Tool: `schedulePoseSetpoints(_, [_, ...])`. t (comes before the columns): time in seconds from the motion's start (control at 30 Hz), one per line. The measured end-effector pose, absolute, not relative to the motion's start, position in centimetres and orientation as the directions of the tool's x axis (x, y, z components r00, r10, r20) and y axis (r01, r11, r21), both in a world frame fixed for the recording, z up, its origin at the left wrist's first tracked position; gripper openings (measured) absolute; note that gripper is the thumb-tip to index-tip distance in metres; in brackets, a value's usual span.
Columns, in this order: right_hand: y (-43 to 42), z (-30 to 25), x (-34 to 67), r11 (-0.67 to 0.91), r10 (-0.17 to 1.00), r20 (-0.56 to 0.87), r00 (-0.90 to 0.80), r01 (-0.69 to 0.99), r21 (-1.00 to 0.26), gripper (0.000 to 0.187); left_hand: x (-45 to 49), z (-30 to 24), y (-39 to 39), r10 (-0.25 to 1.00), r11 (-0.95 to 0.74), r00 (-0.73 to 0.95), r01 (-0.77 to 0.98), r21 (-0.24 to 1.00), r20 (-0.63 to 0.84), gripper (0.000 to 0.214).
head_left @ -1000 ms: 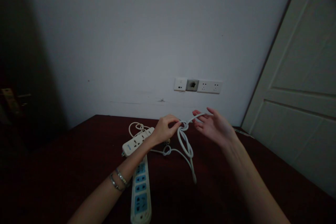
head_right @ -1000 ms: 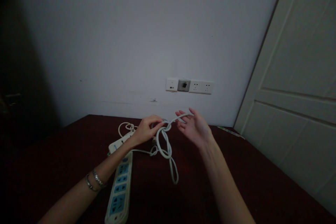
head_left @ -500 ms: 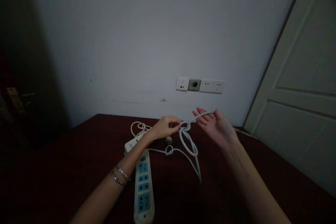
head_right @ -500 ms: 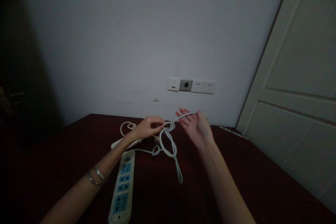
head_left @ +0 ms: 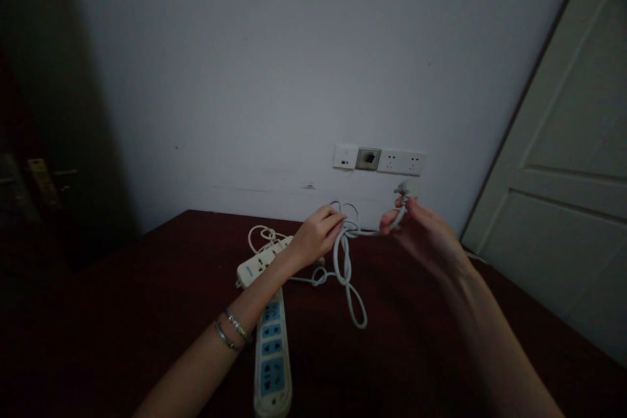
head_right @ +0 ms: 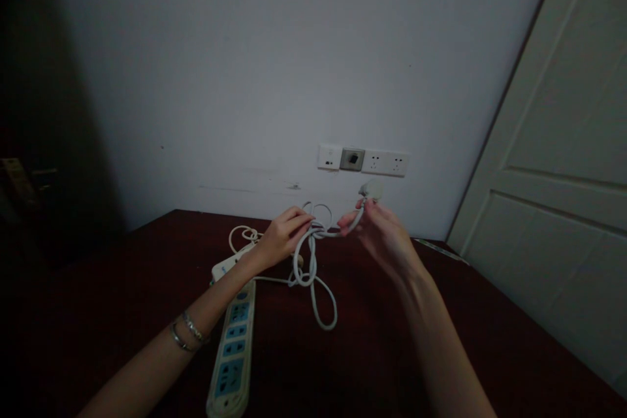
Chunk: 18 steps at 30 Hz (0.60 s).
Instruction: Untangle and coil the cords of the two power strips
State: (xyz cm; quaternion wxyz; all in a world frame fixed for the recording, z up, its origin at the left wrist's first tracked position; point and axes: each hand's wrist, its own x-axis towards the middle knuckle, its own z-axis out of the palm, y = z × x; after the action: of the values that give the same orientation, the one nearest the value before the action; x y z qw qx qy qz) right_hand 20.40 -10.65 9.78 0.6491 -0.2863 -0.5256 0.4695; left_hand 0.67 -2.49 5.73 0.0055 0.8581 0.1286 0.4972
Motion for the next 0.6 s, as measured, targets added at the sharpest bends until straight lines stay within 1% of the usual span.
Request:
schedulePoseSetpoints(0.07, [-10.7, 9.9, 20.4, 0.431, 0.896, 0.444, 0.015, -0.273, -0.86, 0.02, 0.6, 5.6, -2.2, 0.233, -0.966, 0.436, 0.208, 0.155, 0.869, 0.021])
schedulePoseSetpoints(0.13, [-10.7, 9.9, 20.4, 0.464, 0.882, 0.471, 0.009, -0.197, -0.864, 0.02, 0.5, 5.6, -1.9, 0.26, -0.962, 0.401, 0.191, 0.197, 0.878, 0.017])
schedulePoseSetpoints(0.27, [-10.9, 10.0, 20.6, 0.496, 0.868, 0.496, -0.039, 0.135, -0.858, 0.025, 0.4, 5.9, -1.7, 0.335, -0.942, 0.402, 0.164, 0.293, 0.852, 0.012])
schedulePoseSetpoints(0.33, [-11.1, 10.0, 20.4, 0.486, 0.871, 0.486, -0.07, 0.261, -0.834, 0.028, 0.4, 6.1, -1.8, 0.375, -0.927, 0.399, 0.151, 0.344, 0.836, 0.011])
schedulePoseSetpoints(0.5, [-11.5, 10.2, 19.4, 0.434, 0.9, 0.415, -0.13, 0.343, -0.833, 0.027, 0.3, 6.4, -1.9, 0.487, -0.872, 0.319, 0.13, 0.472, 0.813, 0.009])
schedulePoseSetpoints(0.6, [-11.5, 10.1, 19.2, 0.485, 0.873, 0.446, -0.198, 0.45, -0.75, 0.027, 0.3, 6.5, -1.8, 0.553, -0.832, 0.263, 0.12, 0.542, 0.79, 0.009])
